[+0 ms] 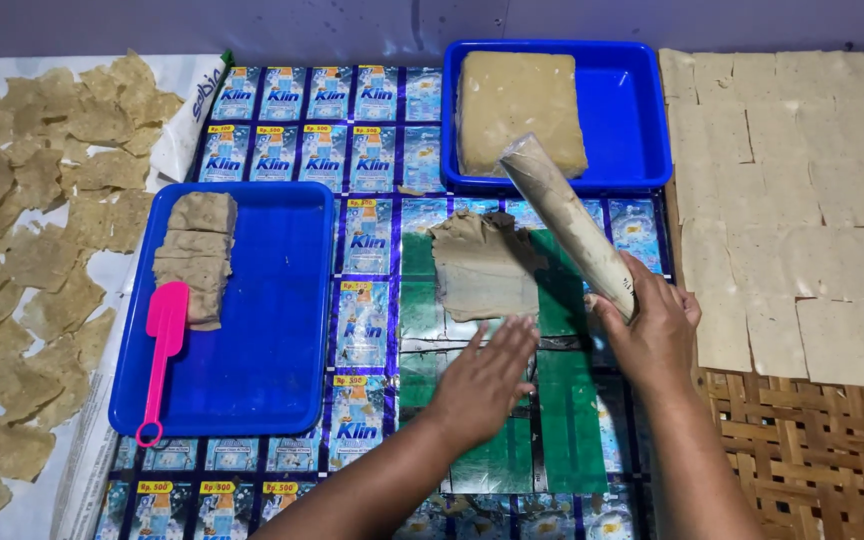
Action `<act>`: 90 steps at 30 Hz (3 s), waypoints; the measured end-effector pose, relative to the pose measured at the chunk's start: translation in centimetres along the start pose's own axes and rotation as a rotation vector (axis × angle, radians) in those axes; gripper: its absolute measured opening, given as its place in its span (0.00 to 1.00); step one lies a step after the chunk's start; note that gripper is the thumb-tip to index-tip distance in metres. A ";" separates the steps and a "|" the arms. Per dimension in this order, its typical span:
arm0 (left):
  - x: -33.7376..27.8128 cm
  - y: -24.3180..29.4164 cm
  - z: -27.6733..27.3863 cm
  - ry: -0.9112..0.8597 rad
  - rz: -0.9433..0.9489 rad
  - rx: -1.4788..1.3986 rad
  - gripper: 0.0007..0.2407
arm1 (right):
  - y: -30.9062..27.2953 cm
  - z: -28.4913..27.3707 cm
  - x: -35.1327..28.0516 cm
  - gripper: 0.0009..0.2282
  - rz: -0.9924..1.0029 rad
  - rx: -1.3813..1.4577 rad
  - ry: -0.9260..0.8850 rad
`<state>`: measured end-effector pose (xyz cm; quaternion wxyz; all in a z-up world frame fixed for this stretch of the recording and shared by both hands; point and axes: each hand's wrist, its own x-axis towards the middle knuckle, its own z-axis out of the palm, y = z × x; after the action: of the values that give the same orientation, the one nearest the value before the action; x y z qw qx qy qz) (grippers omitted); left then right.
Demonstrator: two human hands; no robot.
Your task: Rolling out dough and cutting it into squares to make crackers.
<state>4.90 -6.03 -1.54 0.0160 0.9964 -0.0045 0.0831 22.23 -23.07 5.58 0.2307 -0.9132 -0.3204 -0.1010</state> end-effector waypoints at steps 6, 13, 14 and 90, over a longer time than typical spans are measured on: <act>-0.7 2.0 -0.1 -0.132 0.080 -0.338 0.31 | -0.6 -0.5 -0.3 0.30 -0.027 0.019 0.020; 1.5 2.1 -0.4 -0.113 -0.024 -0.244 0.39 | -0.2 0.4 -0.7 0.29 0.001 0.078 0.047; 2.0 1.9 -1.4 -0.140 -0.062 -0.273 0.40 | 0.2 0.9 -0.8 0.29 0.052 0.108 0.049; 1.9 -8.3 -3.6 0.077 -0.447 -0.218 0.23 | -2.2 7.9 4.0 0.27 -0.175 -0.188 -0.233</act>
<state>6.25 2.37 2.10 0.1416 0.9611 0.2077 0.1145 24.29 -15.55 0.77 0.0957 -0.9050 -0.4122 -0.0438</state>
